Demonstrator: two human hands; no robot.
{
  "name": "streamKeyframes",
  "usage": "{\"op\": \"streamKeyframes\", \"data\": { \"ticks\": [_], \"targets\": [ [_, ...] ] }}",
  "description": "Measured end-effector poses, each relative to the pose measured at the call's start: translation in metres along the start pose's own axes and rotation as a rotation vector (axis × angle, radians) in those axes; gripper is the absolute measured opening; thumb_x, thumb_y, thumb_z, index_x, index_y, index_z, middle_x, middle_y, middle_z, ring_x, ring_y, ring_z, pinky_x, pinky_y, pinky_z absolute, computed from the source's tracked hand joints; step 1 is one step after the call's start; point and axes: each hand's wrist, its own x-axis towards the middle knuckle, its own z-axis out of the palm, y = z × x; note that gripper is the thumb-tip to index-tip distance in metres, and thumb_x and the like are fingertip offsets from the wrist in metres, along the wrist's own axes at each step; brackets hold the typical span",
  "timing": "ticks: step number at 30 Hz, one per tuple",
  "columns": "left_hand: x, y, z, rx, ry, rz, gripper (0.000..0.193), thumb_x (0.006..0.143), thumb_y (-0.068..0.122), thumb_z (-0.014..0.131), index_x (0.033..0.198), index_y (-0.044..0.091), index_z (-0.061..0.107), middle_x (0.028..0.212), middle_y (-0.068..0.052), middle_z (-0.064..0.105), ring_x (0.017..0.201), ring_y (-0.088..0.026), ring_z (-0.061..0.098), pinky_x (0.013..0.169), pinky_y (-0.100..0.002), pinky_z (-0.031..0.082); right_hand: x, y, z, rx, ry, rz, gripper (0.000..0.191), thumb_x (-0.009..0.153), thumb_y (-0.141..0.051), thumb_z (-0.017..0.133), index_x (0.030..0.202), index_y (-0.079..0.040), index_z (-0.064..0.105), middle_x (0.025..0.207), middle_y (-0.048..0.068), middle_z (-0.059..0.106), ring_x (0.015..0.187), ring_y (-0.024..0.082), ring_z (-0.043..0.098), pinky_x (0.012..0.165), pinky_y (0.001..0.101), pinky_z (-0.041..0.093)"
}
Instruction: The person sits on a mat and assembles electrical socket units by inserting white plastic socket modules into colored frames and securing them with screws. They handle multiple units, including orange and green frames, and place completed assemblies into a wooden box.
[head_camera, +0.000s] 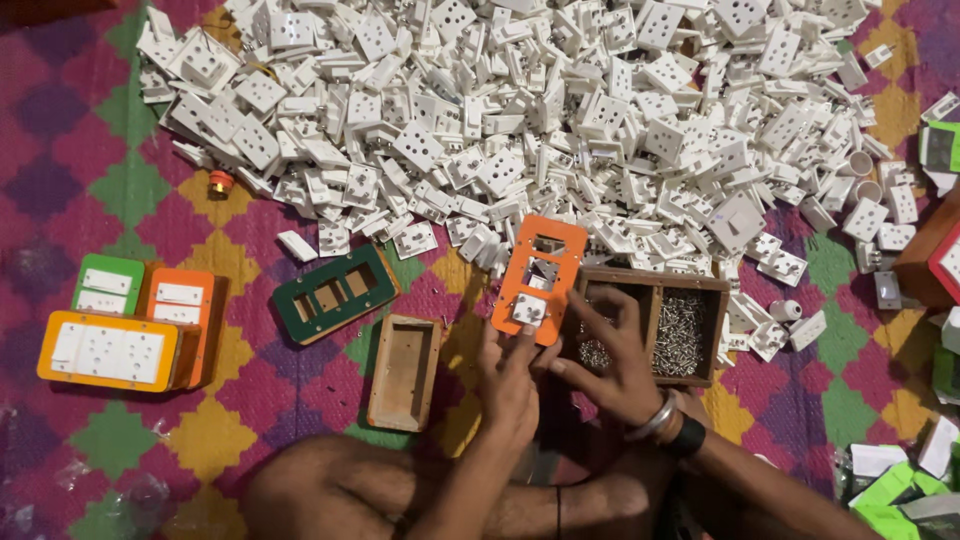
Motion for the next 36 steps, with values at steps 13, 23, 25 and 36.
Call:
{"op": "streamKeyframes", "data": {
  "ticks": [13, 23, 25, 36],
  "targets": [
    [0.001, -0.001, 0.006, 0.245, -0.092, 0.124, 0.033, 0.101, 0.004, 0.055, 0.133, 0.003, 0.050, 0.120, -0.011, 0.066, 0.106, -0.017, 0.068, 0.092, -0.045, 0.064, -0.017, 0.042, -0.012, -0.696, -0.343, 0.182, 0.011, 0.082, -0.021, 0.069, 0.088, -0.011, 0.068, 0.083, 0.009, 0.063, 0.072, 0.033, 0.068, 0.053, 0.0449, 0.053],
    [-0.020, 0.010, 0.014, 0.794, -0.151, 0.288, 0.037, 0.100, 0.008, 0.057, 0.135, 0.000, 0.056, 0.104, -0.017, 0.076, 0.089, -0.020, 0.074, 0.078, -0.032, 0.059, -0.009, 0.036, -0.042, 0.077, -0.026, 0.534, 0.016, 0.084, -0.005, 0.081, 0.100, -0.005, 0.082, 0.090, 0.005, 0.075, 0.077, 0.016, 0.067, 0.069, 0.0280, 0.053],
    [-0.027, 0.013, 0.019, 0.849, -0.226, 0.465, 0.036, 0.100, 0.004, 0.057, 0.136, -0.003, 0.057, 0.111, -0.019, 0.074, 0.098, -0.024, 0.073, 0.085, -0.036, 0.057, -0.004, 0.027, -0.046, 0.265, -0.020, 0.457, 0.015, 0.088, -0.003, 0.076, 0.103, -0.002, 0.079, 0.099, 0.005, 0.071, 0.089, 0.015, 0.067, 0.079, 0.0274, 0.055],
    [-0.042, 0.020, 0.031, 0.911, -0.247, 0.430, 0.037, 0.098, 0.005, 0.057, 0.134, 0.001, 0.058, 0.107, -0.020, 0.075, 0.099, -0.028, 0.078, 0.082, -0.036, 0.060, 0.006, 0.010, -0.028, 0.241, -0.053, 0.373, 0.013, 0.088, -0.002, 0.075, 0.100, 0.000, 0.077, 0.105, 0.006, 0.067, 0.095, 0.016, 0.066, 0.081, 0.0270, 0.056]
  ]
}}
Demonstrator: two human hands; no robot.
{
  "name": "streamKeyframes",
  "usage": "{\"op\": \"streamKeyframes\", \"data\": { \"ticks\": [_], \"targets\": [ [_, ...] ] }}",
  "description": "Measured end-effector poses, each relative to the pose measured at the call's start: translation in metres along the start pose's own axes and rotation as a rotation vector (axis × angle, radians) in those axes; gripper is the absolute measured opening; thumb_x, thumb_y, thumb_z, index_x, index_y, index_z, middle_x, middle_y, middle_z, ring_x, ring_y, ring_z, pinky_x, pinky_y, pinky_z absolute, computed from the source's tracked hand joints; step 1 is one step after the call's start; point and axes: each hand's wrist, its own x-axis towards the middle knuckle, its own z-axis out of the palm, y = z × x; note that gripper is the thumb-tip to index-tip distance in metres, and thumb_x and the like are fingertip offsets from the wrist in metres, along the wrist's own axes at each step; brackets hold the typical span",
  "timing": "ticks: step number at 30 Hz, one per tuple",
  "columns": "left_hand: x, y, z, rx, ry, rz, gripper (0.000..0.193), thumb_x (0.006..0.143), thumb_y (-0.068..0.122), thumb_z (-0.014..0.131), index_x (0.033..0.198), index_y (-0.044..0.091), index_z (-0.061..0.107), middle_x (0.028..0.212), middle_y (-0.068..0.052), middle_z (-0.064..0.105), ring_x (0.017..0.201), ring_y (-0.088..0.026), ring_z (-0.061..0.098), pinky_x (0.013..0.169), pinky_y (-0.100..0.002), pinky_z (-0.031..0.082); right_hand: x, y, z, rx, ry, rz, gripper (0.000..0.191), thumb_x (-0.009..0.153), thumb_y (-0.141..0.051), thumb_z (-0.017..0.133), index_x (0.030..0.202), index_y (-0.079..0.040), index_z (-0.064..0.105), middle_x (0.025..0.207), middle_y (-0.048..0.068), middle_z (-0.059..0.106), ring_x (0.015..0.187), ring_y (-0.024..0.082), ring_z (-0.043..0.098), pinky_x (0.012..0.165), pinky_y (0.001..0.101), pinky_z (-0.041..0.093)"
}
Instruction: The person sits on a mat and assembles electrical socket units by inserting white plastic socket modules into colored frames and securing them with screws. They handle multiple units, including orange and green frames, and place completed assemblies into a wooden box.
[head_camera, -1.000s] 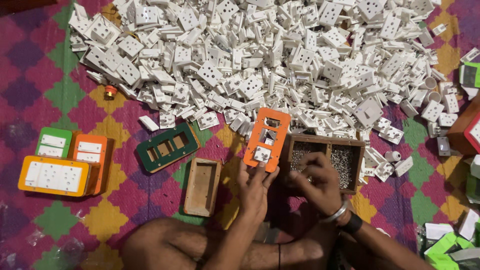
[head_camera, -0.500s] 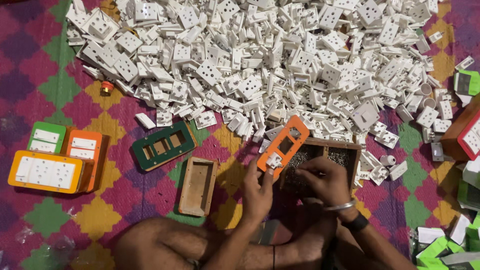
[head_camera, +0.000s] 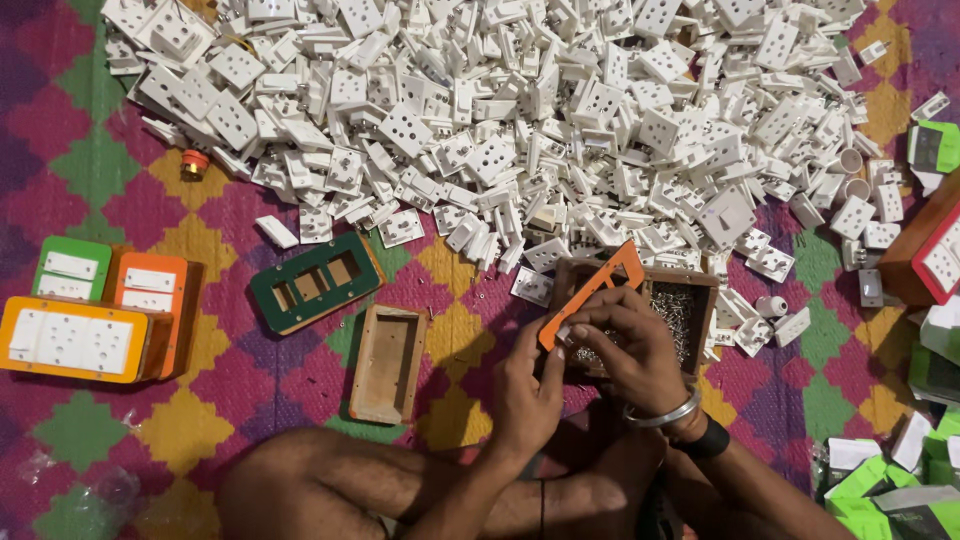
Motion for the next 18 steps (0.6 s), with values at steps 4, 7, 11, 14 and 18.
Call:
{"op": "streamKeyframes", "data": {
  "ticks": [4, 7, 11, 14, 18],
  "targets": [
    [-0.001, 0.000, 0.001, -0.005, 0.000, 0.033, 0.037, 0.096, 0.002, 0.058, 0.134, -0.001, 0.058, 0.110, -0.021, 0.075, 0.103, -0.029, 0.078, 0.084, -0.037, 0.060, -0.002, 0.002, 0.004, -0.002, 0.062, -0.025, 0.011, 0.088, -0.002, 0.075, 0.099, 0.000, 0.075, 0.103, 0.007, 0.066, 0.093, 0.015, 0.066, 0.079, 0.0266, 0.056],
    [-0.001, 0.001, 0.000, 0.001, 0.010, 0.067, 0.037, 0.097, 0.001, 0.058, 0.133, -0.001, 0.058, 0.111, -0.022, 0.074, 0.103, -0.031, 0.077, 0.085, -0.038, 0.060, -0.003, 0.000, 0.009, 0.068, 0.092, 0.021, 0.011, 0.089, -0.003, 0.076, 0.098, 0.000, 0.071, 0.098, 0.007, 0.068, 0.088, 0.015, 0.068, 0.077, 0.0265, 0.056],
    [-0.001, 0.005, 0.000, 0.020, 0.005, 0.052, 0.036, 0.097, 0.001, 0.057, 0.132, -0.001, 0.058, 0.108, -0.021, 0.075, 0.101, -0.031, 0.077, 0.081, -0.038, 0.060, -0.002, -0.011, 0.013, -0.115, 0.134, -0.147, 0.013, 0.087, -0.005, 0.076, 0.098, -0.001, 0.069, 0.098, 0.008, 0.069, 0.084, 0.017, 0.071, 0.073, 0.0277, 0.057],
    [-0.001, 0.010, 0.000, 0.005, 0.012, 0.061, 0.035, 0.098, 0.001, 0.055, 0.133, -0.001, 0.058, 0.107, -0.021, 0.075, 0.100, -0.031, 0.078, 0.081, -0.038, 0.061, -0.003, -0.022, 0.014, -0.262, 0.157, -0.231, 0.011, 0.089, -0.004, 0.075, 0.098, 0.000, 0.070, 0.100, 0.011, 0.069, 0.088, 0.021, 0.071, 0.075, 0.0304, 0.055],
    [-0.001, 0.013, 0.002, -0.015, 0.023, 0.012, 0.032, 0.100, 0.004, 0.058, 0.131, -0.001, 0.059, 0.105, -0.021, 0.075, 0.097, -0.032, 0.079, 0.077, -0.038, 0.061, -0.003, -0.030, 0.015, -0.329, 0.174, -0.275, 0.014, 0.085, -0.007, 0.077, 0.096, 0.000, 0.070, 0.099, 0.012, 0.068, 0.085, 0.024, 0.071, 0.072, 0.0313, 0.056]
  ]
}}
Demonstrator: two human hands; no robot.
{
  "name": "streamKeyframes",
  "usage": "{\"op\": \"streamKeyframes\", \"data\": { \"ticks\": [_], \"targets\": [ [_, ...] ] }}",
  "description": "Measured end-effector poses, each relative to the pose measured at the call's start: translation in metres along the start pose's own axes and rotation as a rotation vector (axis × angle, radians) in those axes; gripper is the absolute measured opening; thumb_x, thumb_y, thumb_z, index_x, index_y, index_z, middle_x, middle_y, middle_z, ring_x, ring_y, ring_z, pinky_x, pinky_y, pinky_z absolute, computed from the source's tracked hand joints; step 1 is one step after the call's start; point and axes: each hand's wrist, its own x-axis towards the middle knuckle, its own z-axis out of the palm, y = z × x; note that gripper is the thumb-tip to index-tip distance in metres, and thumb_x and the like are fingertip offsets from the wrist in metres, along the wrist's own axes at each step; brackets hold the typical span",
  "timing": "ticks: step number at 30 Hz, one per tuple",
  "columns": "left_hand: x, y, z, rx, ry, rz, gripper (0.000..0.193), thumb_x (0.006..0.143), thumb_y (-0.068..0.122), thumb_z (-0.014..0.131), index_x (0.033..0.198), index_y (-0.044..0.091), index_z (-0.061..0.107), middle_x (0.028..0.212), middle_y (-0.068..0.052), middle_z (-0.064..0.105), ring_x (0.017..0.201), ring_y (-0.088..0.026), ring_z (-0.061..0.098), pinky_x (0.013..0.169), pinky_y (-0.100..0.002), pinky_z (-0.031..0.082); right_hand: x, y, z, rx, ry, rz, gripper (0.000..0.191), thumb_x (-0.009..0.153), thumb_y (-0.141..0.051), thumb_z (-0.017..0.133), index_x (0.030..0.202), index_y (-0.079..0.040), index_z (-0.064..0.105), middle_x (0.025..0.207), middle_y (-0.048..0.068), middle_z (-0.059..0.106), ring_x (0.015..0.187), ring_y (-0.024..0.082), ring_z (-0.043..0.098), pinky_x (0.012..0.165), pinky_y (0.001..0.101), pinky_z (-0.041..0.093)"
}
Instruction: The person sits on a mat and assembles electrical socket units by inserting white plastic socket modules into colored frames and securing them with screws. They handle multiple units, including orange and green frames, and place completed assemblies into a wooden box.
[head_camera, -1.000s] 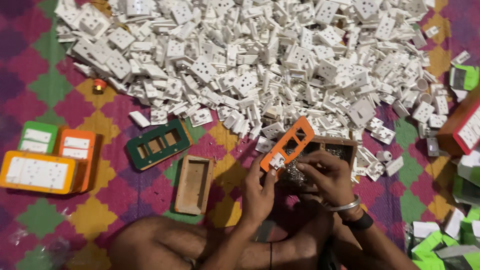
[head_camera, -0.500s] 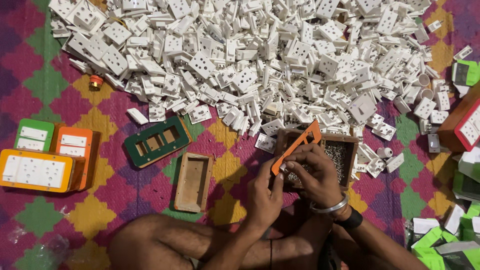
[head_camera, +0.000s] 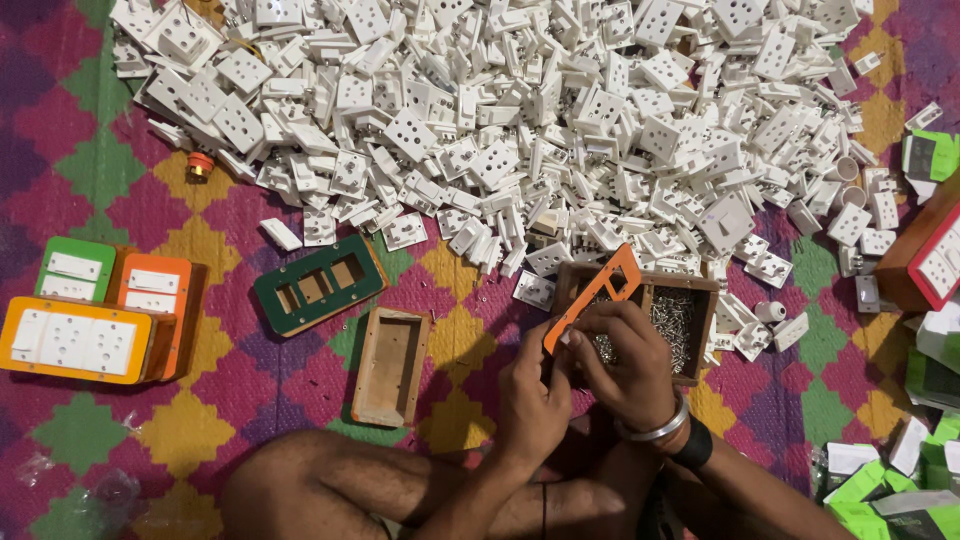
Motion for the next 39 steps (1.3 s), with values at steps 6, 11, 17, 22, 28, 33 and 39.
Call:
{"op": "streamKeyframes", "data": {
  "ticks": [6, 11, 17, 22, 28, 33, 39],
  "targets": [
    [-0.002, -0.002, 0.000, 0.052, 0.018, 0.151, 0.037, 0.097, 0.000, 0.058, 0.134, -0.003, 0.058, 0.113, -0.025, 0.073, 0.108, -0.037, 0.075, 0.083, -0.039, 0.061, -0.001, 0.010, 0.005, 0.088, 0.018, 0.111, 0.012, 0.088, -0.008, 0.076, 0.095, -0.001, 0.068, 0.089, 0.008, 0.070, 0.080, 0.019, 0.071, 0.069, 0.0300, 0.055],
    [-0.004, -0.004, 0.002, 0.030, 0.016, 0.104, 0.037, 0.096, -0.002, 0.058, 0.133, -0.003, 0.058, 0.113, -0.025, 0.073, 0.108, -0.036, 0.076, 0.084, -0.039, 0.061, -0.004, 0.016, 0.008, 0.312, 0.067, 0.354, 0.013, 0.095, -0.009, 0.071, 0.102, -0.001, 0.063, 0.089, 0.005, 0.072, 0.076, 0.010, 0.069, 0.066, 0.0266, 0.055],
    [-0.005, -0.007, 0.004, 0.075, 0.048, 0.160, 0.039, 0.093, -0.004, 0.058, 0.132, -0.003, 0.059, 0.111, -0.025, 0.073, 0.107, -0.037, 0.075, 0.085, -0.039, 0.061, -0.003, 0.015, 0.002, 0.081, -0.004, 0.033, 0.016, 0.084, -0.010, 0.078, 0.091, -0.001, 0.068, 0.083, 0.008, 0.068, 0.075, 0.014, 0.067, 0.068, 0.0279, 0.053],
    [-0.005, -0.007, 0.004, 0.085, 0.022, 0.154, 0.039, 0.096, -0.002, 0.057, 0.135, -0.003, 0.057, 0.114, -0.024, 0.073, 0.107, -0.036, 0.076, 0.084, -0.038, 0.063, -0.002, 0.017, 0.006, 0.103, 0.027, 0.145, 0.013, 0.088, -0.011, 0.078, 0.089, -0.001, 0.069, 0.084, 0.008, 0.069, 0.073, 0.017, 0.068, 0.066, 0.0294, 0.053],
    [-0.003, -0.006, 0.004, 0.100, 0.034, 0.137, 0.039, 0.095, -0.003, 0.058, 0.134, -0.003, 0.058, 0.114, -0.024, 0.073, 0.104, -0.037, 0.077, 0.083, -0.039, 0.063, -0.004, 0.017, 0.005, 0.256, 0.013, 0.239, 0.008, 0.098, -0.010, 0.068, 0.097, -0.001, 0.068, 0.090, 0.007, 0.071, 0.079, 0.017, 0.069, 0.072, 0.0295, 0.055],
    [-0.005, -0.008, 0.005, 0.083, 0.034, 0.136, 0.040, 0.095, -0.003, 0.059, 0.134, -0.004, 0.057, 0.113, -0.025, 0.073, 0.107, -0.039, 0.075, 0.084, -0.040, 0.061, -0.002, 0.015, 0.000, 0.076, -0.034, 0.085, 0.019, 0.082, -0.013, 0.080, 0.092, -0.001, 0.069, 0.086, 0.008, 0.068, 0.076, 0.018, 0.068, 0.068, 0.0305, 0.053],
    [-0.004, -0.009, 0.004, 0.066, 0.045, 0.170, 0.040, 0.095, -0.004, 0.058, 0.134, -0.003, 0.057, 0.115, -0.026, 0.072, 0.109, -0.040, 0.074, 0.085, -0.041, 0.061, 0.000, 0.014, 0.000, 0.100, -0.035, 0.081, 0.017, 0.082, -0.011, 0.080, 0.091, 0.000, 0.070, 0.088, 0.008, 0.068, 0.080, 0.020, 0.069, 0.071, 0.0302, 0.054]
  ]
}}
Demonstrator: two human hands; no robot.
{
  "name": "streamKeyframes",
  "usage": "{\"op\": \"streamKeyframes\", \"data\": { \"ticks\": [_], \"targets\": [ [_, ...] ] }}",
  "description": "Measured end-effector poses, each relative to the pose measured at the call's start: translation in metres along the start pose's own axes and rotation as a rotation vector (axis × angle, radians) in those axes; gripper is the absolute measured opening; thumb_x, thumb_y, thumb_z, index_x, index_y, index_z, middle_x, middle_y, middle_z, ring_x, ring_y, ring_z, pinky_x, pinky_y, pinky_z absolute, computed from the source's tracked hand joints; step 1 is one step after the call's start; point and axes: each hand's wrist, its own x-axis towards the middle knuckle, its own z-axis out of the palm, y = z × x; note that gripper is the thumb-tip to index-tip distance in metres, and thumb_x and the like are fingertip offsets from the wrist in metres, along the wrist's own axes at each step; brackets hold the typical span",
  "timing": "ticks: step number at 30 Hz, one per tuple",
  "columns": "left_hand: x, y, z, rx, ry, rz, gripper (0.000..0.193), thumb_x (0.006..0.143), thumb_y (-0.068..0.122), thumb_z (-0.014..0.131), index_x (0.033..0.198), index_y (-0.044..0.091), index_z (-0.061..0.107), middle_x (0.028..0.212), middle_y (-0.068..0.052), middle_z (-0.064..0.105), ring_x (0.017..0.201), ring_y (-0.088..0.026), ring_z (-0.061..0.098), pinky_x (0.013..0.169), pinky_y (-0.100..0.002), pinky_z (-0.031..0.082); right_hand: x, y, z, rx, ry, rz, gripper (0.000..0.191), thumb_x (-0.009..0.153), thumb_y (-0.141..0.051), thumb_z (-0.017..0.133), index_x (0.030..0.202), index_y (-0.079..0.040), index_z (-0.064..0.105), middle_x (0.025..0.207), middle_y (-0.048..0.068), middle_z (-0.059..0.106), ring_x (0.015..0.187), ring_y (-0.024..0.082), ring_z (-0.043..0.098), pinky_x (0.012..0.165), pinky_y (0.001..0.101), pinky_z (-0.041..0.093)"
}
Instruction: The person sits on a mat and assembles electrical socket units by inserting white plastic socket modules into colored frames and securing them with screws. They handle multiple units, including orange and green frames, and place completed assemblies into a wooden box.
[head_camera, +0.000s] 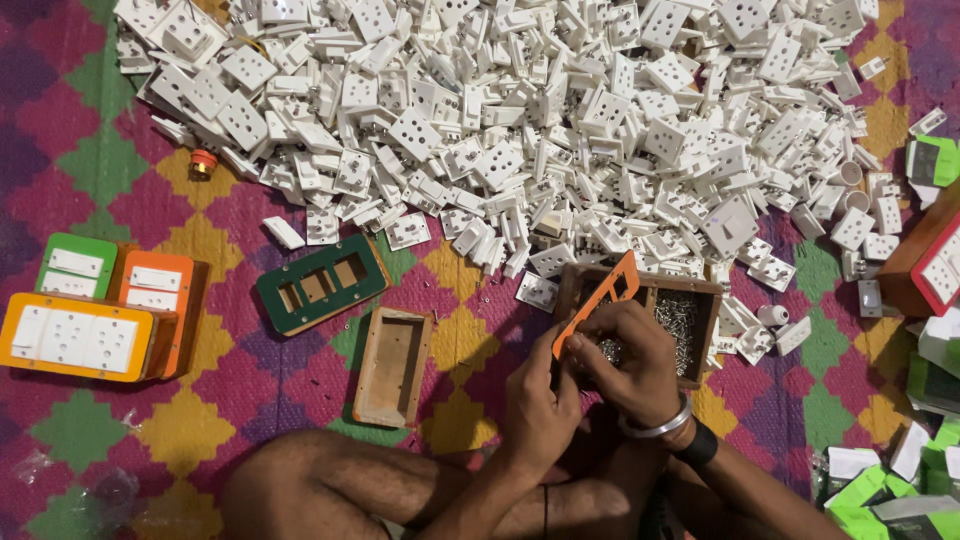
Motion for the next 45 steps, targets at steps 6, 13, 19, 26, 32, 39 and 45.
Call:
{"op": "streamKeyframes", "data": {
  "ticks": [6, 13, 19, 26, 32, 39, 45],
  "targets": [
    [-0.001, -0.001, 0.001, -0.007, -0.014, -0.039, 0.040, 0.094, -0.003, 0.057, 0.134, -0.003, 0.057, 0.114, -0.025, 0.073, 0.107, -0.038, 0.075, 0.084, -0.040, 0.061, -0.004, 0.006, 0.001, 0.107, -0.006, 0.139, 0.013, 0.085, -0.008, 0.079, 0.090, -0.002, 0.070, 0.088, 0.006, 0.070, 0.080, 0.016, 0.068, 0.072, 0.0290, 0.054],
    [0.010, -0.006, -0.006, -0.078, 0.001, -0.118, 0.032, 0.097, 0.002, 0.057, 0.129, -0.004, 0.060, 0.100, -0.018, 0.076, 0.090, -0.023, 0.078, 0.075, -0.035, 0.060, -0.005, 0.017, -0.013, 0.355, -0.061, 0.364, 0.013, 0.091, -0.004, 0.072, 0.102, -0.001, 0.077, 0.099, 0.005, 0.076, 0.088, 0.011, 0.073, 0.077, 0.0257, 0.059],
    [0.010, -0.002, -0.007, -0.018, -0.051, -0.207, 0.035, 0.096, 0.004, 0.058, 0.130, -0.002, 0.060, 0.095, -0.018, 0.076, 0.084, -0.026, 0.078, 0.071, -0.036, 0.059, -0.007, 0.020, -0.026, 0.218, -0.099, 0.328, 0.019, 0.088, -0.008, 0.075, 0.106, -0.002, 0.078, 0.094, 0.007, 0.080, 0.085, 0.011, 0.076, 0.073, 0.0247, 0.062],
    [0.004, 0.000, -0.005, 0.001, -0.059, -0.019, 0.040, 0.096, -0.001, 0.058, 0.136, -0.003, 0.057, 0.118, -0.024, 0.073, 0.110, -0.034, 0.075, 0.088, -0.039, 0.060, -0.006, 0.022, -0.029, 0.148, -0.141, 0.382, 0.016, 0.088, -0.006, 0.075, 0.103, -0.002, 0.078, 0.095, 0.006, 0.079, 0.082, 0.011, 0.073, 0.070, 0.0255, 0.058],
    [0.003, 0.004, -0.005, -0.015, -0.061, -0.008, 0.040, 0.097, -0.003, 0.058, 0.137, -0.003, 0.056, 0.123, -0.025, 0.071, 0.117, -0.036, 0.073, 0.094, -0.039, 0.059, -0.005, 0.025, -0.018, 0.360, -0.213, 0.334, 0.016, 0.092, -0.002, 0.071, 0.106, 0.002, 0.078, 0.104, 0.007, 0.068, 0.095, 0.014, 0.067, 0.086, 0.0271, 0.056],
    [0.005, 0.005, -0.005, 0.002, -0.069, -0.021, 0.041, 0.097, -0.001, 0.057, 0.137, -0.003, 0.057, 0.124, -0.024, 0.071, 0.115, -0.036, 0.073, 0.093, -0.039, 0.059, -0.008, 0.028, -0.014, 0.412, -0.185, 0.417, 0.013, 0.090, -0.003, 0.073, 0.101, 0.003, 0.077, 0.102, 0.006, 0.069, 0.092, 0.013, 0.068, 0.083, 0.0271, 0.057],
    [-0.006, -0.028, 0.002, 0.031, -0.064, -0.081, 0.038, 0.096, 0.003, 0.059, 0.134, -0.003, 0.058, 0.111, -0.026, 0.073, 0.104, -0.041, 0.073, 0.083, -0.042, 0.059, -0.011, 0.024, -0.002, 0.291, -0.081, 0.406, 0.010, 0.088, -0.006, 0.075, 0.096, -0.001, 0.073, 0.091, 0.006, 0.071, 0.080, 0.013, 0.069, 0.070, 0.0268, 0.057]
  ]
}}
